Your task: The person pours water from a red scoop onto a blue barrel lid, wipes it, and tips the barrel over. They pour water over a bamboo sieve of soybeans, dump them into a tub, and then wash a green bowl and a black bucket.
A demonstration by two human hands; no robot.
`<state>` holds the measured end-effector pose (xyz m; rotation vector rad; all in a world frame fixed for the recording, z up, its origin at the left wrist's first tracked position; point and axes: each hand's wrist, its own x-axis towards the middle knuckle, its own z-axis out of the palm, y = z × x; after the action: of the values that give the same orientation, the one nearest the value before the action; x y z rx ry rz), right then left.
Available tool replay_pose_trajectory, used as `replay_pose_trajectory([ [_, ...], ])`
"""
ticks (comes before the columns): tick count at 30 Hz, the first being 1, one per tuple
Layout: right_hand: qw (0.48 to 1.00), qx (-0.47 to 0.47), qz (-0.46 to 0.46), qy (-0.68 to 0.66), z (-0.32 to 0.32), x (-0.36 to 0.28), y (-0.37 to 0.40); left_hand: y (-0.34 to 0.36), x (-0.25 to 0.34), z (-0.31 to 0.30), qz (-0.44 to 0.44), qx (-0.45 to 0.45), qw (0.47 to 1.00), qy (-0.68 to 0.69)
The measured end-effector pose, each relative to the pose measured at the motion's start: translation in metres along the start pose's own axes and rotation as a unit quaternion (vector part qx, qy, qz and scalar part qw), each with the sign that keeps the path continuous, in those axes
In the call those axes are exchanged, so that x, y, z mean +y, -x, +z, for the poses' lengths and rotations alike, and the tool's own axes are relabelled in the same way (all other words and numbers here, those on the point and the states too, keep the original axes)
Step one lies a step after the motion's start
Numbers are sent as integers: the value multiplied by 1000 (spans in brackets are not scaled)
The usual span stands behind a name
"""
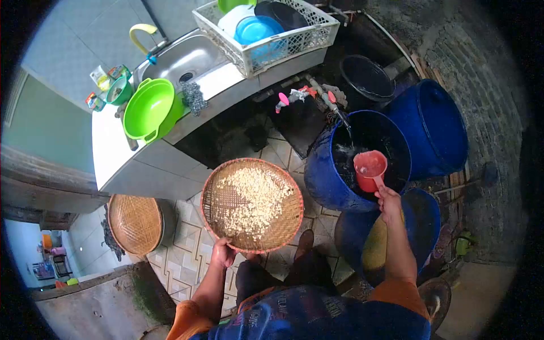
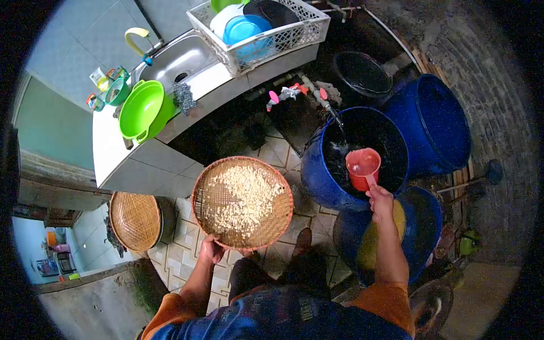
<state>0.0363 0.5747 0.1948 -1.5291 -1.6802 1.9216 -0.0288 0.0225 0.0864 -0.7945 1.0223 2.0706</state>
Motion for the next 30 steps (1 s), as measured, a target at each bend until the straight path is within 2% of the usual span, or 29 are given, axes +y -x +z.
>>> replay_pose_trajectory([
  [3,997,-1,-58,44,5,-41,72,11,6,14,22,-20,999,17],
  [6,990,-49,-121,46,13,-71,127,7,10,7,-2,-51,998,31],
  [8,974,-114,-170,97,26,-93,158,25,19,34,30,-60,998,15],
  [10,963,-143,-189,124,52,-87,164,9,14,20,55,-63,997,4],
  [14,929,-198,-224,220,110,-81,173,26,27,44,103,-90,991,9],
  [15,898,-194,-280,278,122,-81,172,29,29,47,107,-92,990,11],
  [19,874,-236,-315,285,166,-72,174,26,34,49,104,-78,991,44],
  [21,859,-256,-334,291,170,-69,175,19,33,40,116,-98,988,18],
  [23,812,-297,-364,345,167,-81,194,30,38,49,130,-96,986,38],
  [26,793,-326,-372,355,164,-99,208,30,51,54,143,-91,985,40],
  [30,815,-339,-321,342,158,-85,205,13,57,36,166,-102,980,49],
])
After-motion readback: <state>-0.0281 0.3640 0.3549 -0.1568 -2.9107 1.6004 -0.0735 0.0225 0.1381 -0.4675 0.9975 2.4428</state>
